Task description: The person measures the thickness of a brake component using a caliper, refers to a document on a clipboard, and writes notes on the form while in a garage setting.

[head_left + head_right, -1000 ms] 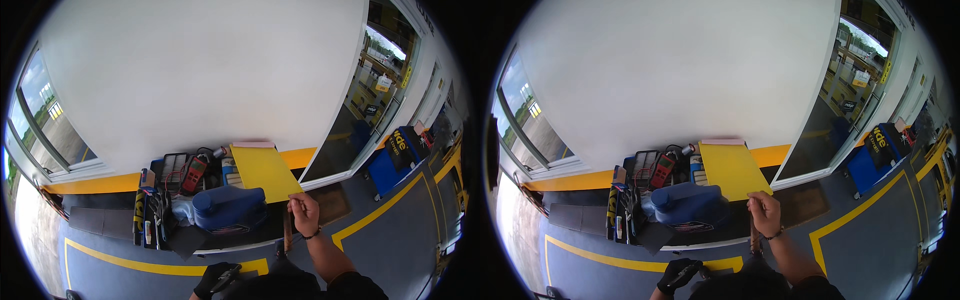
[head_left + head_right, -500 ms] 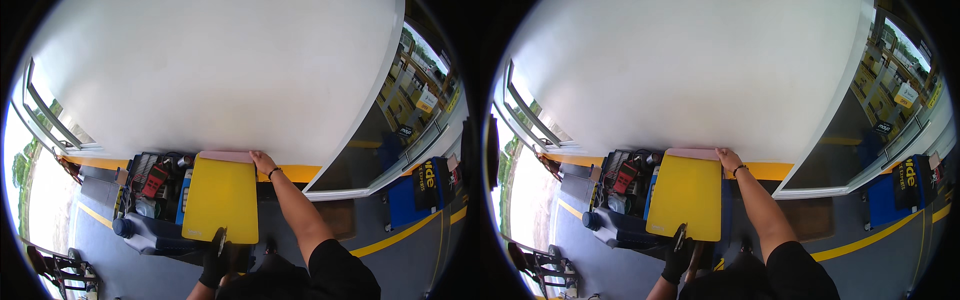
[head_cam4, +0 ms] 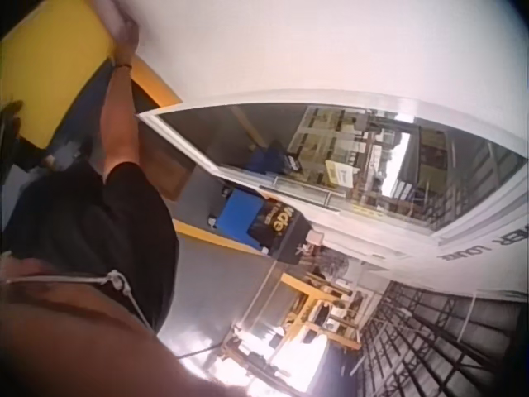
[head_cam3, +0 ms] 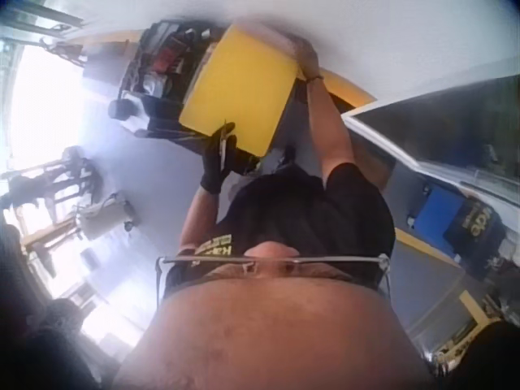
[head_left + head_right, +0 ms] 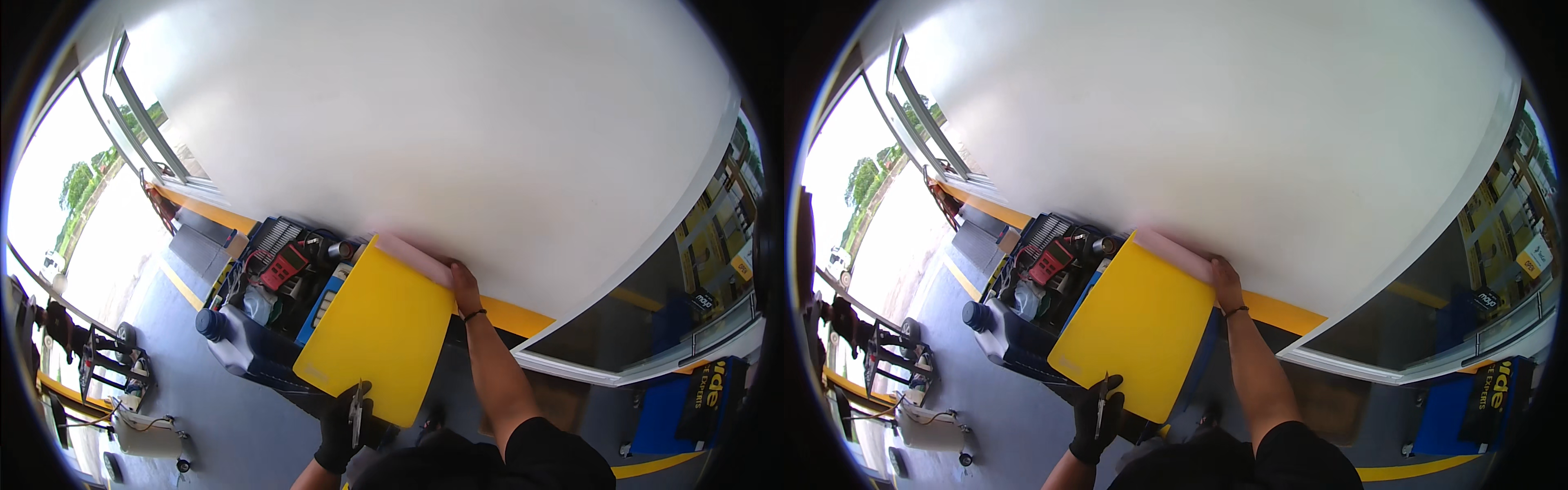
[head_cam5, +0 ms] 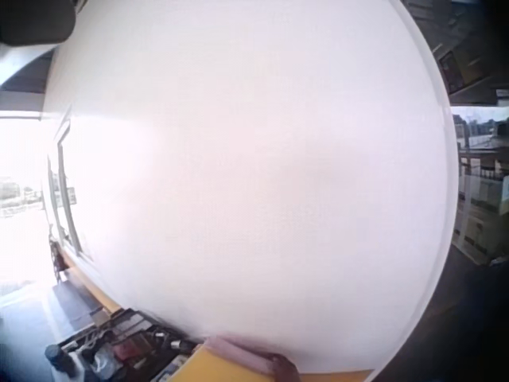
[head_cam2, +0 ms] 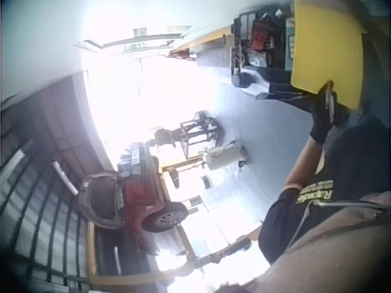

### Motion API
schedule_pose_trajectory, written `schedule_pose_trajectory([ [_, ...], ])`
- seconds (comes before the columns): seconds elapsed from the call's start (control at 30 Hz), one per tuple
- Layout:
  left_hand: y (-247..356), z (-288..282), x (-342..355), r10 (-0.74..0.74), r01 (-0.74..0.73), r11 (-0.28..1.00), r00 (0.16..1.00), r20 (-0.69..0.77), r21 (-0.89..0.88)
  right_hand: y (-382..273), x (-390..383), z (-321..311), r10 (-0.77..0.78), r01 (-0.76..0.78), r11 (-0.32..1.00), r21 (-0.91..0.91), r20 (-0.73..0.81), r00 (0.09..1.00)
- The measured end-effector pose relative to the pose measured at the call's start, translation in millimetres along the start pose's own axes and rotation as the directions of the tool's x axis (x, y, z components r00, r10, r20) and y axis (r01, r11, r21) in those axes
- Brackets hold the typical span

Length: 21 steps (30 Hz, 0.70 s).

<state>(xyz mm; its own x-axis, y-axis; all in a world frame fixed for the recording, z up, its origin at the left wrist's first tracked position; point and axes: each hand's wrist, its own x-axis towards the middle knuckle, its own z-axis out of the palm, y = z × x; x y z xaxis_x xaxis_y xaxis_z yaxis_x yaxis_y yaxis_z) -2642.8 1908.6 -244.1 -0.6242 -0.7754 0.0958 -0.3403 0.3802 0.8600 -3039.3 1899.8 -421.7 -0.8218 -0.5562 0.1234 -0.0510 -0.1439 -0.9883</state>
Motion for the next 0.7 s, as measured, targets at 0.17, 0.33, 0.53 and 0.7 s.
schedule_pose_trajectory([
  [0.17, -9, 9, -26, -0.032, 0.023, 0.993, 0.997, -0.071, -0.114, -41, -19, 6, -0.025, 0.016, 0.976, -0.218, -0.04, 0.999],
  [0.33, 11, 2, -48, -0.003, -0.025, 0.985, 0.987, -0.163, -0.168, -45, -44, -4, 0.173, -0.121, 0.963, 0.242, -0.206, 0.963],
  [0.53, 35, -16, -73, 0.108, -0.121, 0.992, 0.946, -0.306, -0.024, -97, -86, -6, 0.432, -0.194, 0.429, 0.882, -0.011, 0.902],
  [0.7, 45, -19, -122, 0.11, -0.132, 0.991, 0.879, -0.464, -0.016, -133, -107, -20, 0.632, -0.166, 0.33, 0.929, -0.087, 0.77],
])
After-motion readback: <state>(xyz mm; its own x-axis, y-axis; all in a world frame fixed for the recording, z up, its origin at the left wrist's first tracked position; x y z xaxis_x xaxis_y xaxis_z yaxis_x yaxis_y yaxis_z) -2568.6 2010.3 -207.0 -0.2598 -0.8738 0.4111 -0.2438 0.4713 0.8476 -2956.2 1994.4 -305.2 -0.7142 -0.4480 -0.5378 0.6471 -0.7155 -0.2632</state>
